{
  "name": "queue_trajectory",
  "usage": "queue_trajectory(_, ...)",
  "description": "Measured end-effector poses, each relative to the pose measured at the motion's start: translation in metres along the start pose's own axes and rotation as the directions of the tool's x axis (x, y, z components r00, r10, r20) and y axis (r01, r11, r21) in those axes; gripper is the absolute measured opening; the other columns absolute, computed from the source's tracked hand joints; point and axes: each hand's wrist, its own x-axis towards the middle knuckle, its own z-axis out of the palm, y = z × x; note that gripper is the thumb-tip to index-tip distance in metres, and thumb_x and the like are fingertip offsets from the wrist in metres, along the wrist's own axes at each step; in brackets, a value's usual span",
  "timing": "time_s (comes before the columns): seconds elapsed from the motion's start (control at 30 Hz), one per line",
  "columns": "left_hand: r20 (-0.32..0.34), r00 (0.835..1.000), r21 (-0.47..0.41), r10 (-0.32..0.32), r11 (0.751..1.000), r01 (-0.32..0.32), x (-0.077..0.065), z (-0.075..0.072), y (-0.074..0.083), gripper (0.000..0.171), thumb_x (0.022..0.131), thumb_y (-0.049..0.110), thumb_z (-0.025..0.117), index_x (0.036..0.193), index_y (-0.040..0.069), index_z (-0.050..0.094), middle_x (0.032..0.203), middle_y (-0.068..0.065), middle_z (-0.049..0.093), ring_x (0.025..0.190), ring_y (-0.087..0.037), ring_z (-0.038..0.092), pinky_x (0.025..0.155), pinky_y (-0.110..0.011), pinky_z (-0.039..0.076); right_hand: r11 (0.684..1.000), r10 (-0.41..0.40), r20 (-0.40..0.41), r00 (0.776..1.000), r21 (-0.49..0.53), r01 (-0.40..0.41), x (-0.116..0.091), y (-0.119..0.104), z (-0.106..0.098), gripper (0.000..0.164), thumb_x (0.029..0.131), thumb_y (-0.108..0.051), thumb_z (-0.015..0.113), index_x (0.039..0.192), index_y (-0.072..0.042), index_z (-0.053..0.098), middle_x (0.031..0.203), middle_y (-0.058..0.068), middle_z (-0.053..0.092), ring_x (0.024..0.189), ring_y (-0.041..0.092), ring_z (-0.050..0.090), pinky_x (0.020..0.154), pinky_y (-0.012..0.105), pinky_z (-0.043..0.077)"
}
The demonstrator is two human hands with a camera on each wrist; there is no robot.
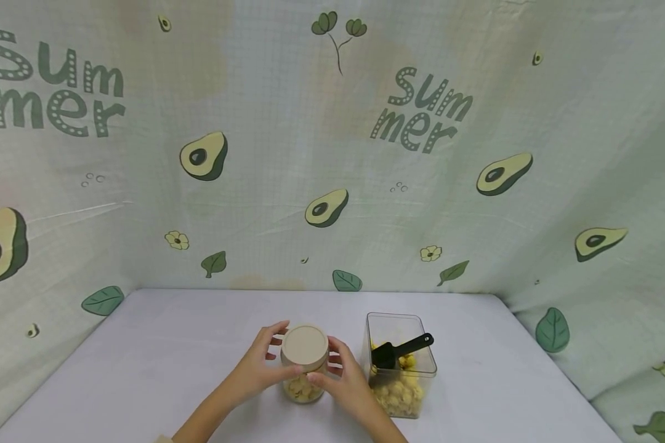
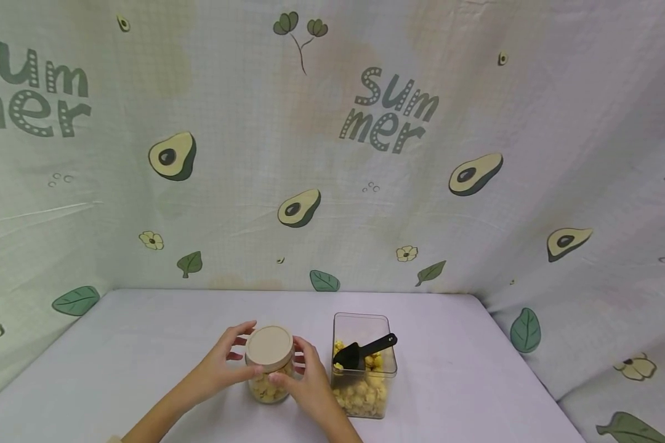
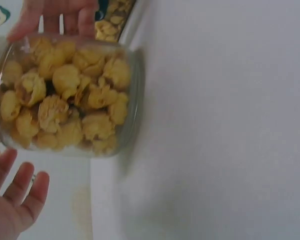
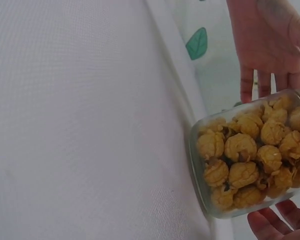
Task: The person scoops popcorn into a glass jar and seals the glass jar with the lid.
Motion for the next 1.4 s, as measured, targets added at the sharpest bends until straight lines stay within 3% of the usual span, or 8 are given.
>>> queue_trajectory(0.13, -0.126, 0.991, 0.008, -0.050, 0.999, 0.052, -0.007, 0.013, 0.003, 0.082, 0.071, 0.032, 0.080, 0.137, 0.007, 0.039, 0.128, -0.008, 0.046, 0.112, -0.021, 0.043, 0.087, -0.036, 0.045, 1.000, 0.004, -0.001, 1.000, -0.001, -0.004, -0.001, 0.000, -0.001, 0.074, 0.083, -0.031, 0.070, 0.139, 0.000, 0.032, 0.135, 0.019, 0.043, 0.113, 0.027, 0.048, 0.095, 0.039, 0.049)
queue_trajectory(0.3, -0.215, 0.975, 0.029, -0.051, 0.998, 0.059, -0.008, 0.021, 0.005, 0.076, 0.069, 0.036, 0.081, 0.129, 0.006, 0.045, 0.123, -0.007, 0.049, 0.108, -0.021, 0.044, 0.084, -0.036, 0.045, 1.000, 0.002, -0.001, 1.000, -0.003, -0.002, -0.001, 0.000, -0.001, 0.074, 0.084, -0.032, 0.069, 0.139, 0.001, 0.033, 0.135, 0.021, 0.043, 0.113, 0.028, 0.048, 0.094, 0.040, 0.050)
queue_trajectory(0.53, -0.261, 0.964, 0.067, -0.044, 0.996, 0.063, -0.006, 0.023, 0.009, 0.072, 0.068, 0.040, 0.080, 0.122, 0.006, 0.048, 0.119, -0.007, 0.049, 0.105, -0.020, 0.045, 0.081, -0.033, 0.043, 1.000, -0.025, -0.003, 1.000, -0.006, 0.025, -0.001, -0.001, 0.000, 0.073, 0.084, -0.031, 0.069, 0.138, 0.002, 0.033, 0.133, 0.022, 0.044, 0.112, 0.028, 0.049, 0.093, 0.040, 0.050)
queue_trajectory(0.77, -0.287, 0.957, 0.177, 0.029, 0.984, 0.024, -0.001, 0.019, 0.009, 0.069, 0.064, 0.045, 0.082, 0.114, 0.008, 0.054, 0.110, -0.002, 0.055, 0.102, -0.019, 0.050, 0.076, -0.026, 0.044, 1.000, -0.020, -0.009, 1.000, 0.008, 0.020, -0.001, -0.004, 0.000, 0.074, 0.083, -0.031, 0.070, 0.139, 0.002, 0.033, 0.133, 0.019, 0.045, 0.111, 0.025, 0.048, 0.093, 0.039, 0.049)
queue_trajectory(0.93, -0.258, 0.965, 0.212, 0.051, 0.977, 0.005, 0.003, 0.014, 0.004, 0.067, 0.061, 0.049, 0.082, 0.112, 0.014, 0.055, 0.109, 0.003, 0.056, 0.101, -0.013, 0.049, 0.077, -0.028, 0.047, 1.000, -0.020, -0.015, 1.000, 0.010, 0.020, 0.001, -0.003, 0.000, 0.074, 0.083, -0.033, 0.070, 0.138, 0.001, 0.035, 0.132, 0.017, 0.046, 0.109, 0.021, 0.048, 0.092, 0.037, 0.049)
queue_trajectory(1.07, -0.194, 0.980, 0.177, 0.053, 0.984, -0.018, 0.006, 0.008, -0.001, 0.065, 0.060, 0.046, 0.083, 0.111, 0.017, 0.055, 0.109, 0.007, 0.055, 0.103, -0.011, 0.049, 0.082, -0.032, 0.048, 1.000, -0.017, -0.014, 1.000, 0.008, 0.017, 0.000, -0.001, 0.001, 0.074, 0.082, -0.033, 0.071, 0.137, 0.001, 0.036, 0.131, 0.016, 0.047, 0.108, 0.019, 0.048, 0.090, 0.034, 0.049)
queue_trajectory(1.23, -0.088, 0.988, 0.136, 0.127, 0.984, -0.114, 0.012, 0.000, -0.009, 0.060, 0.067, 0.039, 0.082, 0.115, 0.015, 0.055, 0.111, 0.006, 0.056, 0.102, -0.013, 0.051, 0.080, -0.029, 0.050, 1.000, -0.007, -0.014, 1.000, 0.014, 0.007, 0.000, 0.000, 0.000, 0.073, 0.081, -0.033, 0.071, 0.137, 0.000, 0.037, 0.130, 0.015, 0.048, 0.107, 0.018, 0.047, 0.090, 0.031, 0.049)
queue_trajectory(1.4, 0.004, 0.975, 0.100, 0.221, 0.970, -0.220, 0.019, -0.007, -0.018, 0.056, 0.072, 0.033, 0.079, 0.119, 0.015, 0.053, 0.116, 0.002, 0.056, 0.104, -0.012, 0.050, 0.080, -0.029, 0.050, 1.000, -0.010, -0.010, 1.000, 0.017, 0.011, 0.001, 0.001, 0.000, 0.073, 0.081, -0.033, 0.072, 0.137, -0.001, 0.037, 0.130, 0.015, 0.048, 0.107, 0.019, 0.047, 0.090, 0.032, 0.048)
